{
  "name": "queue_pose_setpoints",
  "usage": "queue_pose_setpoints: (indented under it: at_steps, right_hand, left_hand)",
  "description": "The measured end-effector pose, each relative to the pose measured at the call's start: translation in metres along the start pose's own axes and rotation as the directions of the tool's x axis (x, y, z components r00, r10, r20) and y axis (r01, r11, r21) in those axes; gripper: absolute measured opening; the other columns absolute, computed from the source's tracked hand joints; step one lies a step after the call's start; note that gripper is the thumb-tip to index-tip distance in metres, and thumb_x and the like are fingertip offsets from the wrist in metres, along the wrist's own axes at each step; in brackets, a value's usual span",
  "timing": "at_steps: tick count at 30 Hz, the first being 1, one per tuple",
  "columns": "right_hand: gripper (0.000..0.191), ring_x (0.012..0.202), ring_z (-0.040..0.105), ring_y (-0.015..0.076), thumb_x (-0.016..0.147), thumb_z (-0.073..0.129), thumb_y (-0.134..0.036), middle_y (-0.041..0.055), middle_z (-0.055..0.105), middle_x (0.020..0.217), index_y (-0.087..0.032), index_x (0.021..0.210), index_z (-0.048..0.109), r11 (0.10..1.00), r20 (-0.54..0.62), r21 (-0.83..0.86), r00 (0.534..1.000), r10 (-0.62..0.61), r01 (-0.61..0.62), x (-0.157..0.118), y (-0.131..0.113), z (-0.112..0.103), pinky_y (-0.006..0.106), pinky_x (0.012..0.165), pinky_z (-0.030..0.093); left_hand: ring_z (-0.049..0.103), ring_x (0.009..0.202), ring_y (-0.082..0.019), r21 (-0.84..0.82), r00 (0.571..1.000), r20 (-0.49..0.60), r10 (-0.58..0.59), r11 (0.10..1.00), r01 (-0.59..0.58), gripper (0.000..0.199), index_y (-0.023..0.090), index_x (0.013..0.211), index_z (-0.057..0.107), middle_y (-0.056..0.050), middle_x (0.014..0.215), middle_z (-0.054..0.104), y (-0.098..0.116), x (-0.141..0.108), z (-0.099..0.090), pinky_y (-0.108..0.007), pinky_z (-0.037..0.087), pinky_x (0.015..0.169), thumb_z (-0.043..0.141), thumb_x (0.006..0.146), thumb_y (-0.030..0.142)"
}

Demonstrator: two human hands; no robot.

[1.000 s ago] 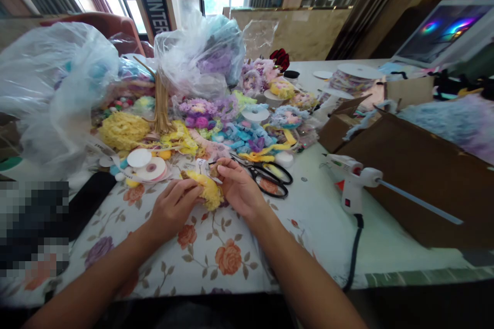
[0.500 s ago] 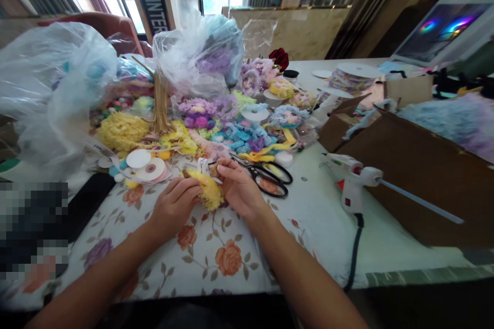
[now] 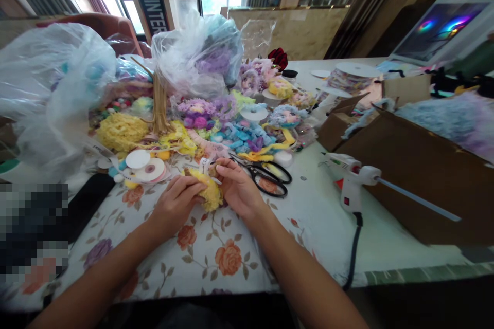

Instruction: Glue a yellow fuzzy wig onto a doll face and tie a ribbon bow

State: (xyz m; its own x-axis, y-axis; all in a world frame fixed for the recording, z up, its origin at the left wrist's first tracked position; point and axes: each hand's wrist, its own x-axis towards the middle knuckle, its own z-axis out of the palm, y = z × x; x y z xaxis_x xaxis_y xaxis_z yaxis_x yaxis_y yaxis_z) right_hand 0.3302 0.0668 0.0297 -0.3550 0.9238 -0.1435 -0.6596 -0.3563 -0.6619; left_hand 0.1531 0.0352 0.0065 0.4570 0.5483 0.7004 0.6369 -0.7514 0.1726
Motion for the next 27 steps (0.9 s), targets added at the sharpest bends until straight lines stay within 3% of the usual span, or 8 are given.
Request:
queue_pose_setpoints:
  at_steps: [8,17,27]
  right_hand:
    - [0.017,0.069,0.058,0.0104,0.066,0.072,-0.014,-0.0033,0.064,0.073,-0.020,0.079,0.063,1.000,-0.014,0.013,1.000,-0.002,0.002,0.0000,0.0006,0.0014,0.022,0.066,0.046]
    - [0.017,0.067,0.057,0.0106,0.065,0.072,-0.013,-0.0034,0.065,0.071,-0.021,0.078,0.064,1.000,-0.032,0.019,0.999,0.006,-0.005,0.0003,0.0012,0.0016,0.022,0.064,0.046]
    - [0.017,0.068,0.056,0.0109,0.065,0.073,-0.015,-0.0034,0.064,0.072,-0.021,0.078,0.063,0.999,-0.010,-0.027,0.999,-0.041,0.041,-0.0012,-0.0020,0.0027,0.024,0.066,0.044]
  left_hand:
    - [0.055,0.084,-0.018,0.052,1.000,0.010,-0.013,0.999,0.013,0.016,0.017,0.099,0.058,-0.006,0.090,0.058,0.0035,0.0052,-0.0048,-0.033,0.051,0.078,0.049,0.088,0.011]
    - [0.057,0.080,-0.015,-0.029,0.993,-0.111,0.046,0.998,-0.050,0.017,0.019,0.092,0.062,-0.006,0.090,0.064,0.0000,-0.0003,-0.0016,-0.028,0.051,0.072,0.050,0.087,0.009]
    - [0.056,0.084,-0.016,-0.002,0.991,-0.127,0.036,0.999,-0.036,0.017,0.020,0.088,0.063,-0.005,0.091,0.063,0.0019,0.0020,-0.0013,-0.028,0.051,0.071,0.055,0.083,0.006]
